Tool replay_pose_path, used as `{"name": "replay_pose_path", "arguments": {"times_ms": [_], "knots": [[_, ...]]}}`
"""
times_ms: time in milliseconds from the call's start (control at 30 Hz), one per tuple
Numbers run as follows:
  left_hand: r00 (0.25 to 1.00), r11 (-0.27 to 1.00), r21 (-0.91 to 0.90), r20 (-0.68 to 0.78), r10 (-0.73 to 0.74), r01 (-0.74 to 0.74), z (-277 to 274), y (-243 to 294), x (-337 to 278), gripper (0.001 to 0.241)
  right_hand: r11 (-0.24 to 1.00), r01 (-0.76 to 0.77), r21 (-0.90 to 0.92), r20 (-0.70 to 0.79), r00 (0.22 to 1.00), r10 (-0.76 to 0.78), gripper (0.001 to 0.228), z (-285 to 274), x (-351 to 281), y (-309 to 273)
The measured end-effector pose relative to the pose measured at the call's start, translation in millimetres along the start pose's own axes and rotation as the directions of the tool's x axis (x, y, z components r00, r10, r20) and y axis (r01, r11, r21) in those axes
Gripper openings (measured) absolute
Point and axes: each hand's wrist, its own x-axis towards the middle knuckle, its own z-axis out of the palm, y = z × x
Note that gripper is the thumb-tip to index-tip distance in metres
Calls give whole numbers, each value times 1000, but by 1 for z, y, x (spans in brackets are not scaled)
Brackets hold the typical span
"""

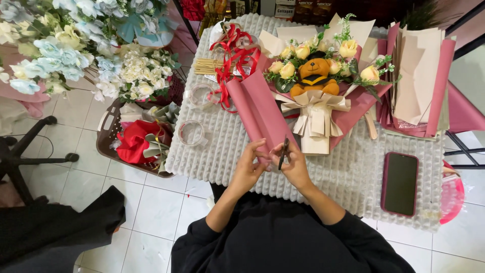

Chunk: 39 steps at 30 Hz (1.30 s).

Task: Wrapping a floral bouquet with pink paper and cutting it to size using scissors

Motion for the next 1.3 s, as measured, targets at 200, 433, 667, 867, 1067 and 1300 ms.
{"name": "replay_pose_path", "arguments": {"times_ms": [200,433,667,867,1067,1300], "knots": [[997,995,-79,-42,-58,54,1,6,0,67,987,124,100,-6,992,-125,24,5,-3,-15],[996,998,15,-64,55,-54,17,10,8,48,983,173,57,-90,982,-167,21,-5,-17,-19],[974,851,-525,-197,-111,-9,1,17,29,30,982,146,123,-116,984,-132,22,-17,-29,-37],[829,717,-690,-338,-445,104,-19,-22,45,14,974,110,199,-109,990,-90,23,-25,-26,-57],[976,937,-274,-39,215,-218,6,19,34,30,970,55,237,-105,994,-31,26,-32,-18,-66],[927,947,91,253,278,-309,14,56,34,23,959,53,279,-150,989,-11,29,-39,-6,-56]]}}
